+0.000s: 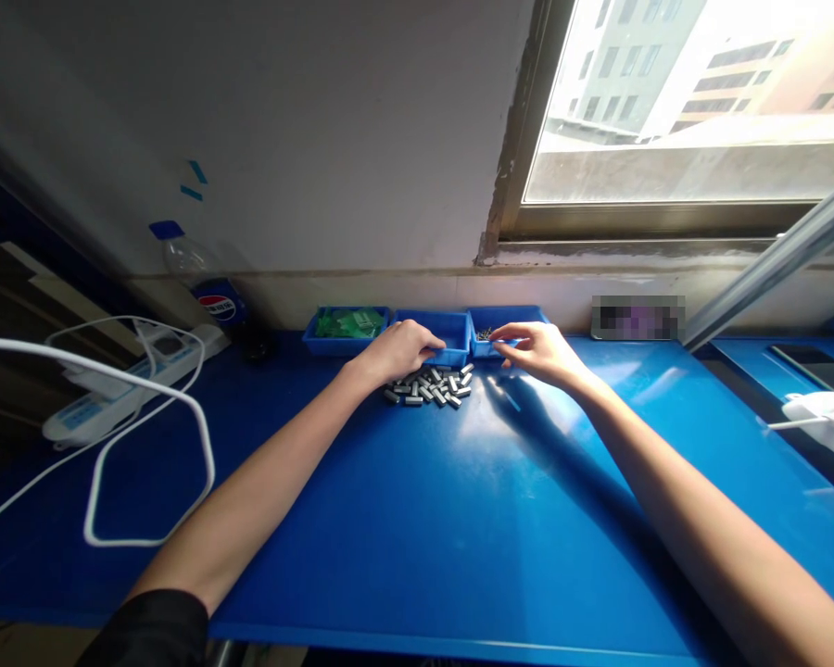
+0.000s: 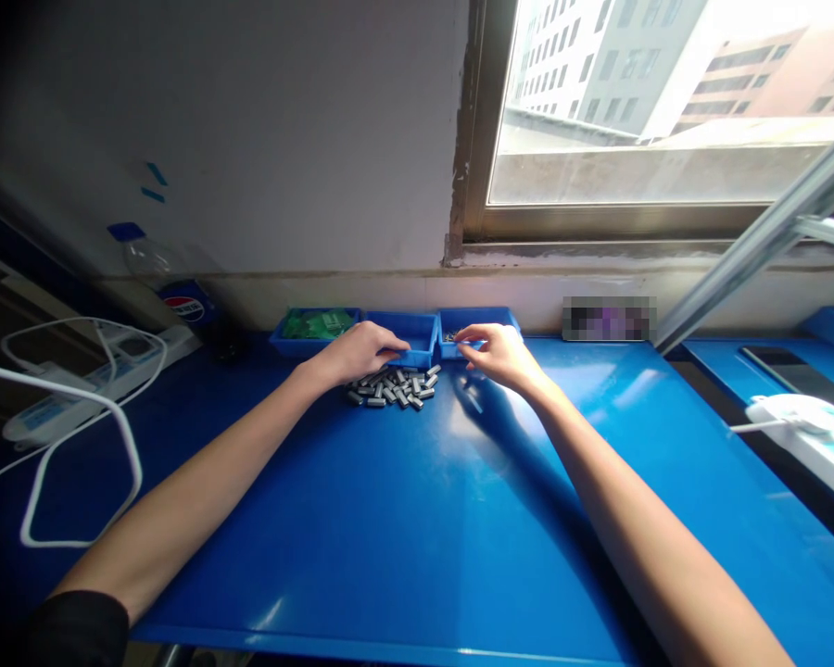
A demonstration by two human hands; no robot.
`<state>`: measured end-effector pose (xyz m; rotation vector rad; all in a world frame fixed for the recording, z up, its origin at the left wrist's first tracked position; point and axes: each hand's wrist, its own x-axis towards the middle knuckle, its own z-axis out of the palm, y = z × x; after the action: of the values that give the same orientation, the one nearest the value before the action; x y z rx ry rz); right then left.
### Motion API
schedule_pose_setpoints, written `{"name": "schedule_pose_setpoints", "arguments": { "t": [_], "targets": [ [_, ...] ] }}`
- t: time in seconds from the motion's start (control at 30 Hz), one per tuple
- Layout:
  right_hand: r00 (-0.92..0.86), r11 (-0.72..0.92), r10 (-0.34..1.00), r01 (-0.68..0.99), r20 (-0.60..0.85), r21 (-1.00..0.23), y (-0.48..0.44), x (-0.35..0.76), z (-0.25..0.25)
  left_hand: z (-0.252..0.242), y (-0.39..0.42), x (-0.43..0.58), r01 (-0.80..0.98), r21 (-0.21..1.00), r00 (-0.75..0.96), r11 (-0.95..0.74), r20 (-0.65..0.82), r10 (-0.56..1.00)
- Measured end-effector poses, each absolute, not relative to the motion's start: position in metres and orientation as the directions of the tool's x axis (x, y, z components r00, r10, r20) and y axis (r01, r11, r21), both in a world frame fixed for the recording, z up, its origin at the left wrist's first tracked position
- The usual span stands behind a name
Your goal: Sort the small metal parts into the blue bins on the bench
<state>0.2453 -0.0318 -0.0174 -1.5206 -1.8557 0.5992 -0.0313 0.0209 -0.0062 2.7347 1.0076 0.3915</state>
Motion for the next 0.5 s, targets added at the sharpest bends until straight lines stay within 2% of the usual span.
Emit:
{"name": "schedule_pose_setpoints", "arguments": {
  "t": [0.1,0.17,0.3,0.37,0.43,0.5],
  "targets": [
    [-0.130,0.240,0.969,0.680,0.209,-0.692,-0.033,0.246,-0.017,-0.002,0.021,-0.035,0.567,0.330,0.756,-0.754,0.155,0.636],
    [-0.152,0.281,0.955,0.741,0.255,-0.609,-0.033,0.248,-0.017,-0.003,0.021,-0.035,0.581,0.313,0.742,-0.751,0.176,0.647],
    [-0.236,0.353,0.874,0.909,0.424,-0.223,-0.031,0.259,-0.021,-0.010,0.028,-0.030,0.648,0.229,0.694,-0.727,0.216,0.687],
    [-0.292,0.368,0.847,0.925,0.444,-0.094,-0.027,0.266,-0.026,-0.016,0.032,-0.029,0.650,0.260,0.681,-0.714,0.218,0.699],
    [-0.313,0.372,0.849,0.926,0.426,-0.059,-0.022,0.273,-0.033,-0.022,0.036,-0.029,0.619,0.351,0.678,-0.703,0.213,0.703],
    [-0.300,0.370,0.866,0.922,0.399,-0.110,-0.017,0.280,-0.040,-0.026,0.039,-0.031,0.577,0.433,0.684,-0.693,0.207,0.699]
  ]
}}
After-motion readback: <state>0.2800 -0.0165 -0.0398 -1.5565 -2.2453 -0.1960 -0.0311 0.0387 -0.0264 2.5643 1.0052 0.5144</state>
